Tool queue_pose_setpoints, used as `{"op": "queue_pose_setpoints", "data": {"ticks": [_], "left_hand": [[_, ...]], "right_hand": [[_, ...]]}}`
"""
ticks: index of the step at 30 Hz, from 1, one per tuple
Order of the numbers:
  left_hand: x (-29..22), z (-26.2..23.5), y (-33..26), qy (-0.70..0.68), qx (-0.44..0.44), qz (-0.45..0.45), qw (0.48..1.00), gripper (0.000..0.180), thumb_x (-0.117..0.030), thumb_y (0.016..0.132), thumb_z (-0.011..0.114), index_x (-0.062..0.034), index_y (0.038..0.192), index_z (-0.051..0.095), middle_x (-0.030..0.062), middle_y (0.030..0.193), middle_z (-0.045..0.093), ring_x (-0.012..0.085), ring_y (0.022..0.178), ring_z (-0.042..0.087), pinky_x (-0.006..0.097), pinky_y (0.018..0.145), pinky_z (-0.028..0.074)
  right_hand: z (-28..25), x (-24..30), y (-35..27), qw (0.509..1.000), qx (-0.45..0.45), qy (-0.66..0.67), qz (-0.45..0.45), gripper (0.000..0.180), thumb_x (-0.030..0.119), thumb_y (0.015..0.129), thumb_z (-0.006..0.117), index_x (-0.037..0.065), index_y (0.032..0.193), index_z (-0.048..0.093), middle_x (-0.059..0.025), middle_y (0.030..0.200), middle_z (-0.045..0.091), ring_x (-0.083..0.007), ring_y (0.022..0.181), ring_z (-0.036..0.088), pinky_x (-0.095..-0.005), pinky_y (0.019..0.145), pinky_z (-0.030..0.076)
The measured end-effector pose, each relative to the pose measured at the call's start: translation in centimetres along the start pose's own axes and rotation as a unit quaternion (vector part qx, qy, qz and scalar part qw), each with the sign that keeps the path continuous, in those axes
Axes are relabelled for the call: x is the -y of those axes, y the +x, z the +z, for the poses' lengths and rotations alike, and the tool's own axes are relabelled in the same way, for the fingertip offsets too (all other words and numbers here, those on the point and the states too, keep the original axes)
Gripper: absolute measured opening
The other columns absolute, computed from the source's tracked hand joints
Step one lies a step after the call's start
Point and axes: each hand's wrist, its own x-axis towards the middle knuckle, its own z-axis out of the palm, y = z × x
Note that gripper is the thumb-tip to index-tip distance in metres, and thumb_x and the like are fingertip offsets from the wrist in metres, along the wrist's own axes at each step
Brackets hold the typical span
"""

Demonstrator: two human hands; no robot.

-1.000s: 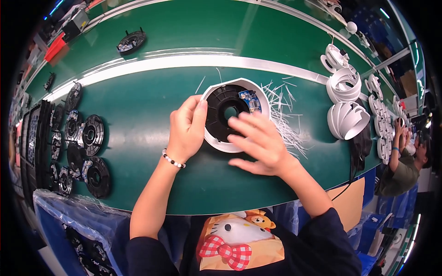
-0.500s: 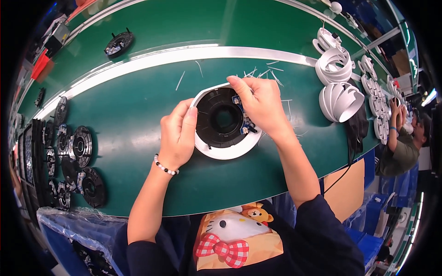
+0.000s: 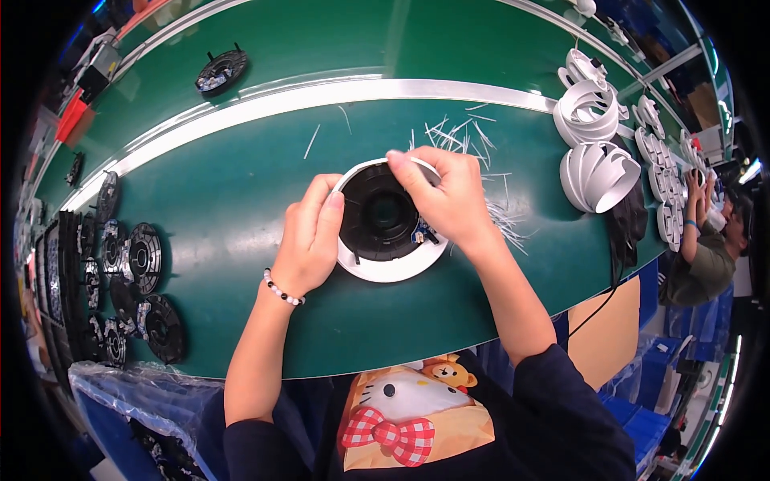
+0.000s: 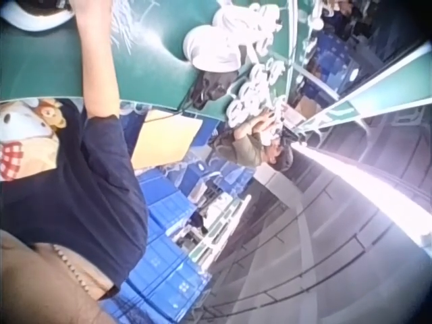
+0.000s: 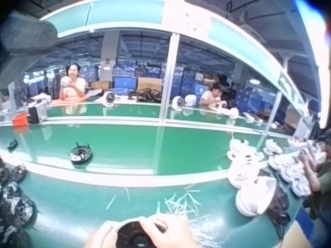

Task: Assembling plastic housings and internal components of lighting fixtures on a factory line.

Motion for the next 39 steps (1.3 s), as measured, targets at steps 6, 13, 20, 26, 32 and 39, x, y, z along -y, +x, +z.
{"op": "queue_pose_setpoints", "data": {"ticks": [6,13,20,26,32,39], "left_hand": [[-0.1,0.3,-0.1,-0.004,-0.005,-0.013,1.0,0.023,-0.018,0.089,0.037,0.0016,0.093,0.049,0.0018,0.059,0.048,0.0066,0.056,0.042,0.023,0.053,0.035],[-0.5,-0.1,1.0,-0.257,-0.097,-0.252,0.928,0.041,-0.037,0.09,0.033,-0.0012,0.093,0.051,0.0088,0.077,0.059,0.013,0.06,0.059,0.024,0.047,0.048],[1.4,-1.6,1.0,-0.469,0.01,-0.363,0.805,0.041,-0.041,0.086,0.039,-0.0024,0.095,0.049,0.008,0.068,0.06,0.0153,0.047,0.058,0.026,0.038,0.049],[1.8,-1.8,1.0,-0.474,0.001,-0.359,0.804,0.04,-0.041,0.086,0.038,-0.0035,0.093,0.05,0.0068,0.064,0.059,0.0141,0.044,0.057,0.026,0.038,0.048],[1.6,-1.5,0.9,-0.445,-0.04,-0.332,0.83,0.042,-0.043,0.087,0.036,-0.004,0.091,0.051,0.007,0.063,0.059,0.0144,0.04,0.053,0.027,0.036,0.043],[0.3,-0.7,0.8,-0.399,-0.079,-0.291,0.866,0.042,-0.042,0.088,0.033,-0.003,0.095,0.049,0.0085,0.067,0.06,0.0154,0.042,0.053,0.027,0.038,0.045]], "right_hand": [[-0.5,-0.3,0.2,0.996,0.055,0.001,0.064,0.036,0.031,0.082,0.056,-0.002,0.067,0.06,-0.0005,0.05,0.05,-0.0055,0.05,0.044,-0.0235,0.046,0.038],[-1.8,-1.2,1.0,0.91,0.143,0.3,0.247,0.057,0.039,0.081,0.054,-0.008,0.112,0.043,-0.0154,0.084,0.059,-0.0149,0.058,0.06,-0.0232,0.041,0.049],[-1.4,0.6,0.8,0.865,0.183,0.371,0.284,0.065,0.04,0.08,0.053,-0.005,0.12,0.032,-0.0136,0.07,0.055,-0.0187,0.049,0.058,-0.0261,0.037,0.049],[-0.5,0.5,0.5,0.855,0.142,0.395,0.305,0.07,0.035,0.079,0.055,-0.006,0.126,0.021,-0.0155,0.064,0.054,-0.0189,0.044,0.056,-0.0268,0.034,0.047],[-0.5,0.1,0.3,0.841,0.148,0.425,0.301,0.069,0.027,0.08,0.053,-0.005,0.128,0.016,-0.0159,0.06,0.054,-0.0199,0.041,0.054,-0.0269,0.031,0.044],[-0.2,-0.3,0.3,0.85,0.133,0.436,0.266,0.063,0.029,0.081,0.051,-0.004,0.126,0.021,-0.0144,0.059,0.054,-0.0182,0.039,0.053,-0.0261,0.03,0.043]]}}
